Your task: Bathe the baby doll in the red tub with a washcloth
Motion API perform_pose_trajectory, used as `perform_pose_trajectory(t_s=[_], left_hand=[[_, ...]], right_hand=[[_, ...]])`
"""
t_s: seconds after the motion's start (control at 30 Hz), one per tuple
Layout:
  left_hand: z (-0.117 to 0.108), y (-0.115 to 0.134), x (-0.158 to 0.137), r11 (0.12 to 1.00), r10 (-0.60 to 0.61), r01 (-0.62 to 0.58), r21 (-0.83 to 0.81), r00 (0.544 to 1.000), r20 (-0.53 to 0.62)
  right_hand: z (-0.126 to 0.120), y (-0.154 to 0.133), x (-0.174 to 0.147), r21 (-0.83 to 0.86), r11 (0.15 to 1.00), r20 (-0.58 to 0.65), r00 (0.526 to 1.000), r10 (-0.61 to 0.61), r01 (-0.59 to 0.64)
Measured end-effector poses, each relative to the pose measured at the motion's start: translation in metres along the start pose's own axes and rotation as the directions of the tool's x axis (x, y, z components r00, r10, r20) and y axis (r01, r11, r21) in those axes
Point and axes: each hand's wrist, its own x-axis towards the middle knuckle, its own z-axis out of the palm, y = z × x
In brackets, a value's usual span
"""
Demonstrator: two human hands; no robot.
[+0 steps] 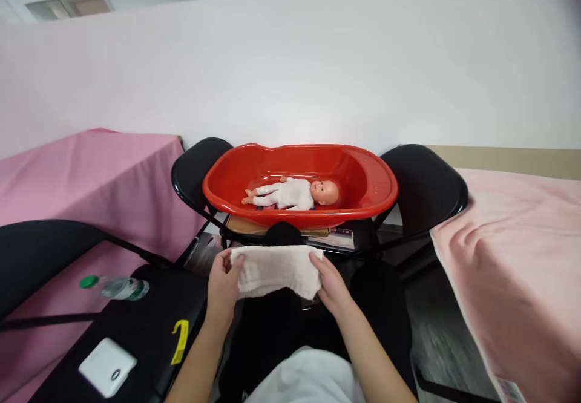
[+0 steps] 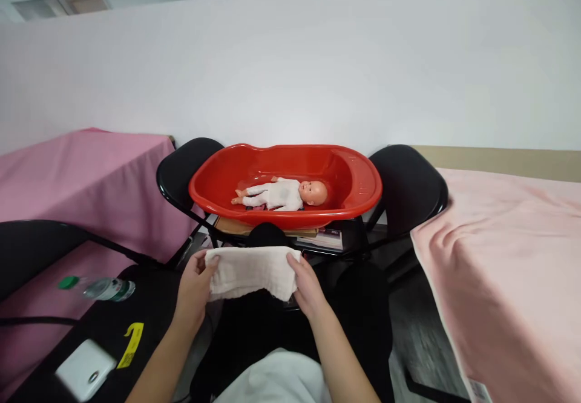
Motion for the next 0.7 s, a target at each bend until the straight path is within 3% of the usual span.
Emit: perform_pose_trajectory(t_s=[0.07, 0.13, 0.2, 0.23, 0.3, 0.4, 0.53, 0.7], left_hand=[[-0.006, -0.018, 0.001, 0.995, -0.013, 0.017, 0.099, 0.999, -0.038], [-0.012, -0.037, 0.000, 0.976, -0.042, 0.054, 0.211, 0.997, -0.060], [-0.016, -0.052, -0.002, 0.962, -0.103, 0.093, 0.257, 0.994, 0.028], [-0.017, -0.058, -0.004, 0.960, -0.142, 0.112, 0.258, 0.985, 0.097], [-0.016, -0.064, -0.007, 0.954, -0.213, 0.163, 0.252, 0.959, 0.187], [-0.011, -0.064, -0.009, 0.942, -0.289, 0.245, 0.230, 0.940, 0.181], [-0.004, -0.062, -0.005, 0.938, -0.345, 0.330, 0.110, 0.917, 0.197], [-0.005, -0.057, -0.012, 0.941, -0.331, 0.337, -0.010, 0.929, 0.168]], right_hand=[[-0.006, 0.003, -0.001, -0.196, 0.975, -0.113, 0.985, -0.132, 0.108], [-0.015, 0.008, -0.004, -0.410, 0.891, -0.256, 0.913, -0.319, 0.196], [-0.023, 0.013, -0.010, -0.566, 0.791, -0.305, 0.833, -0.462, 0.231], [-0.025, 0.016, -0.014, -0.607, 0.762, -0.282, 0.836, -0.471, 0.224], [-0.024, 0.023, -0.020, -0.643, 0.746, -0.183, 0.910, -0.371, 0.174], [-0.014, 0.037, -0.023, -0.631, 0.772, -0.116, 0.973, -0.199, 0.083], [-0.007, 0.050, -0.015, -0.495, 0.861, -0.147, 0.966, -0.214, 0.116], [-0.015, 0.037, -0.015, -0.544, 0.822, -0.130, 0.950, -0.283, 0.171]])
